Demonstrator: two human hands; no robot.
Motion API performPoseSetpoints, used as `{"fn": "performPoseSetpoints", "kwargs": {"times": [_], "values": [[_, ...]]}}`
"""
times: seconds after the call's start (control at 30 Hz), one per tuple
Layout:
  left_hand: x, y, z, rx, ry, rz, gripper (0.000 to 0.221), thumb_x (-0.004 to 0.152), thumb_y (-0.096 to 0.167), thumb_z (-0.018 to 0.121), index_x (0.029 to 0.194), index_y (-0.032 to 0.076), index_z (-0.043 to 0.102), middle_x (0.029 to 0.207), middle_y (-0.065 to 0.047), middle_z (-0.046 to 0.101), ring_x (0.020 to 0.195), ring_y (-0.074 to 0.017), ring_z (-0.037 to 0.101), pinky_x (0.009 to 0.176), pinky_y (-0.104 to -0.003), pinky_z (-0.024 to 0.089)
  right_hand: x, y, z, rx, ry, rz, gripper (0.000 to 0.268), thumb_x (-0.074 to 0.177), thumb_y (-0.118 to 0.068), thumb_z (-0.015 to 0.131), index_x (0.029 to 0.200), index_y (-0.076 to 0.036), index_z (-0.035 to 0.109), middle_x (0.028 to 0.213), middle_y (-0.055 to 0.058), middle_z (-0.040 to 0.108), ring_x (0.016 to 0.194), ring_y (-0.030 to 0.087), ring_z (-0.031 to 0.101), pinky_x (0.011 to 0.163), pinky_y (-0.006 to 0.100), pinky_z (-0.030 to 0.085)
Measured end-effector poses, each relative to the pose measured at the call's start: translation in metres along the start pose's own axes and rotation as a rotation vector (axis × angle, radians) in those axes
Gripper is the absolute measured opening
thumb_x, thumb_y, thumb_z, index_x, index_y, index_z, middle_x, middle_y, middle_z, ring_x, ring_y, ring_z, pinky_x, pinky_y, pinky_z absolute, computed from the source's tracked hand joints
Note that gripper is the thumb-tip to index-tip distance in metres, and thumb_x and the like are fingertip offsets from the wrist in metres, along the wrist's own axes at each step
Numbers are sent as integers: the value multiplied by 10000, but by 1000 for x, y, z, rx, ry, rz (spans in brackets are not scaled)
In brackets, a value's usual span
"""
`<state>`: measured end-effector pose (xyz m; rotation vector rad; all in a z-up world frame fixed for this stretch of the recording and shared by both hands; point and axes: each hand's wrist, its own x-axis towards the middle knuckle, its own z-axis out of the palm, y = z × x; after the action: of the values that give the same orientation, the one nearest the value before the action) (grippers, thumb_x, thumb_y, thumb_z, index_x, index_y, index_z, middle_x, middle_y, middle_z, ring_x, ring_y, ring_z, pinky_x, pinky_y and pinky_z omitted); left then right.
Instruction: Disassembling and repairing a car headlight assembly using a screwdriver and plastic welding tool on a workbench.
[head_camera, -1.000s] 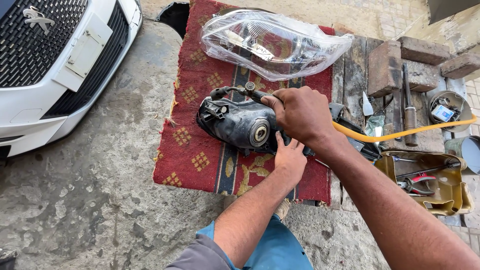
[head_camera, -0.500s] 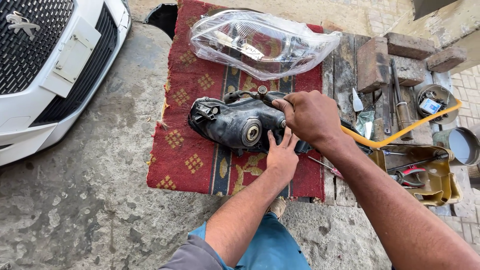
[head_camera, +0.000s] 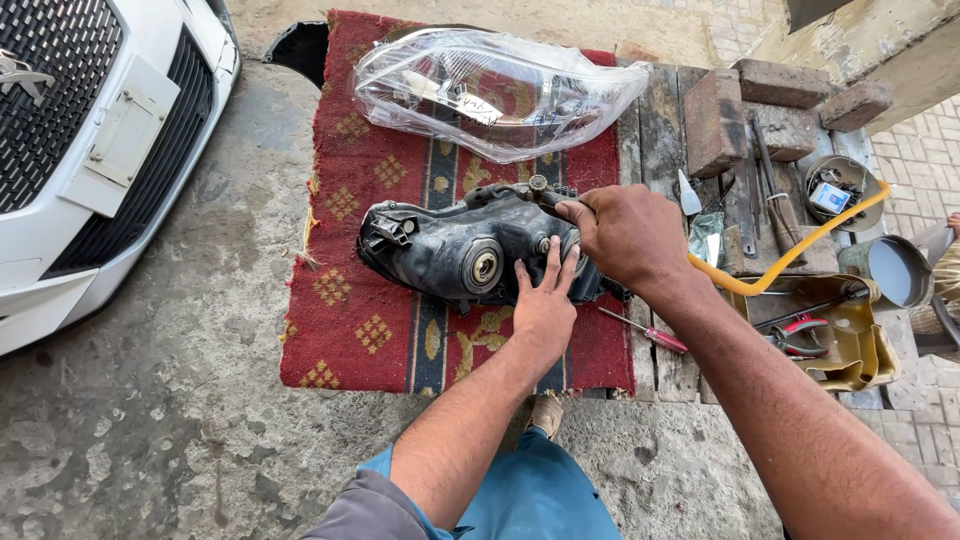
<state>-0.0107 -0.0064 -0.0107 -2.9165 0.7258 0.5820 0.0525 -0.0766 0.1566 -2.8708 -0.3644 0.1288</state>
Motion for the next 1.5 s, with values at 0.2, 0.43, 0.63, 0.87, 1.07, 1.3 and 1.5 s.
{"fn": "performPoseSetpoints", "kwargs": {"times": [0.2,0.43,0.63,0.87,1.07,1.3,1.5], "values": [[-12,0,-14,28,-15,-4,463,945,177,711,1383,47,635,1749,-179,-84,1553,-535,-178,1128,-796,228,1,21,-6,-33,-30,29,387,1053,-419,554,1101,-125,802,721,196,741,730,453,733,716,596,594],[-7,7,-19,18,26,-19,475,958,141,645,1418,33,599,1728,-216,-1,1534,-582,-115,1082,-835,221,15,50,-4,-4,-67,92,423,1053,-455,534,1066,-125,800,669,121,742,726,420,742,715,570,599],[6,21,-36,79,171,-18,503,983,190,530,1453,10,535,1547,-304,371,1441,-649,177,1080,-896,96,18,81,-8,-49,-35,127,480,1059,-504,524,993,-126,812,702,198,729,730,465,731,666,585,587],[26,18,-37,111,259,-37,489,951,160,584,1417,14,557,1551,-282,388,1490,-513,190,1124,-834,113,21,115,-14,-19,-65,237,476,1037,-507,508,987,-140,807,843,240,750,902,508,720,776,618,565],[32,17,-36,120,263,-85,457,946,163,588,1375,5,596,1609,-274,317,1501,-490,178,1105,-831,174,9,137,-24,22,-71,250,484,1055,-464,493,1011,-95,803,839,267,747,898,525,715,779,620,564],[42,18,-32,210,296,-127,491,938,136,629,1384,-60,568,1639,-301,268,1493,-492,213,1073,-808,258,-7,159,-31,65,-80,222,506,1055,-468,478,1017,-82,803,829,280,743,876,521,715,750,623,568],[46,9,-24,306,213,-104,382,930,181,659,1268,5,678,1678,-254,220,1518,-458,163,1072,-802,243,-27,167,-50,88,-76,228,448,1040,-435,513,1108,-97,800,869,271,757,884,520,716,778,613,571]]}}
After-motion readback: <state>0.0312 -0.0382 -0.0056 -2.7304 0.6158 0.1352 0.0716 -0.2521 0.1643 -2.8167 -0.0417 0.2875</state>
